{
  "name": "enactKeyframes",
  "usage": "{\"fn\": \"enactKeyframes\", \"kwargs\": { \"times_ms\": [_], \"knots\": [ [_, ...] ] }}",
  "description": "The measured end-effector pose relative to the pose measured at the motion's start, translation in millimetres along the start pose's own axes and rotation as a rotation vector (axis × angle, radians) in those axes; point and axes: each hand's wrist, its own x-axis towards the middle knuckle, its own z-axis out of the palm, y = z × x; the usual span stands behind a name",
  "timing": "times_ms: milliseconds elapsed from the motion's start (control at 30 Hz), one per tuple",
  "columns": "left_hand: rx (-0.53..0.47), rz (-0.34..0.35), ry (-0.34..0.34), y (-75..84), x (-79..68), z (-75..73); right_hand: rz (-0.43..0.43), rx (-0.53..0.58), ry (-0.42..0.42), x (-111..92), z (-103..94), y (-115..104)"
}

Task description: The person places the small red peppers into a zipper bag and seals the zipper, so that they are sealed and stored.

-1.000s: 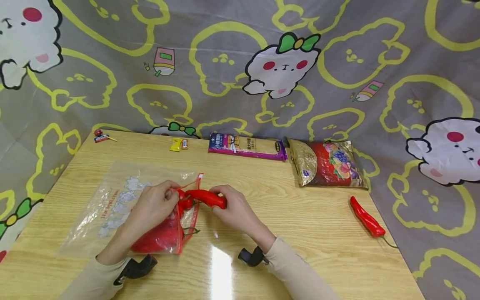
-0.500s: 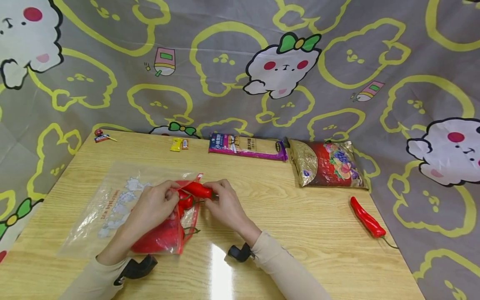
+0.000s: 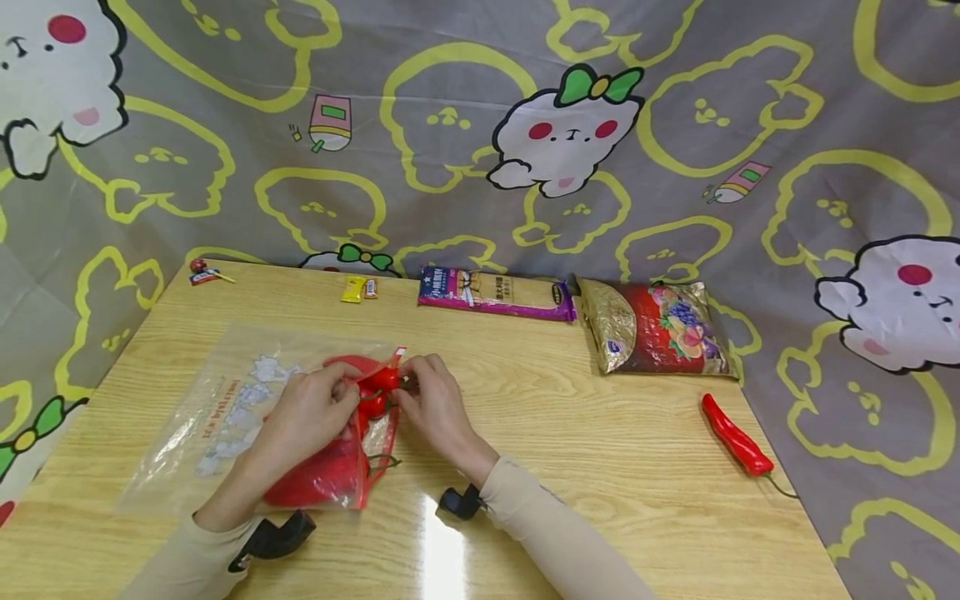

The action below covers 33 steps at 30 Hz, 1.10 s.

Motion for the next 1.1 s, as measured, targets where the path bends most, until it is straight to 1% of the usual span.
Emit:
{"fn": "enactKeyframes", "kwargs": {
  "times_ms": [167, 233, 300, 433, 533, 600, 733, 800, 900, 1000, 1100],
  "knots": [
    [-0.001, -0.012, -0.009, -0.7, 0.8, 0.0, -0.004, 0.021, -0.028, 1.4, 2.8, -1.4],
    [0.006, -0.009, -0.007, -0.9, 0.8, -0.1, -0.007, 0.009, -0.047, 1.7, 3.2, -2.3],
    [0.016, 0.001, -0.001, -0.8, 0.9, -0.4, -0.015, -0.02, -0.065, 2.0, 3.6, -2.9],
    [0.031, 0.023, 0.013, -0.4, 1.2, -0.7, -0.024, -0.114, -0.119, 1.8, 4.4, -3.2],
    [0.031, 0.026, 0.011, -0.5, 0.9, -0.7, -0.028, -0.158, -0.152, 0.6, 5.1, -3.3],
    [0.028, 0.022, 0.006, -1.0, 0.6, -0.8, -0.033, -0.176, -0.157, -0.2, 5.0, -3.8],
    [0.014, 0.009, -0.001, -1.7, 0.0, -0.6, -0.042, -0.195, -0.138, -2.3, -0.1, -4.6],
    [0.005, 0.007, 0.001, -1.7, 0.0, -0.3, -0.043, -0.193, -0.115, -4.0, -6.7, -3.6],
    [-0.005, 0.012, 0.007, -1.6, 0.1, 0.1, -0.039, -0.189, -0.076, -9.2, -24.4, 2.4],
    [-0.007, 0.018, 0.015, -1.4, 0.2, 0.3, -0.013, -0.198, -0.034, -17.8, -51.0, 15.7],
    [-0.012, 0.019, 0.017, -1.6, 0.1, -0.1, 0.028, -0.232, 0.027, -29.3, -84.0, 36.5]
  ]
}}
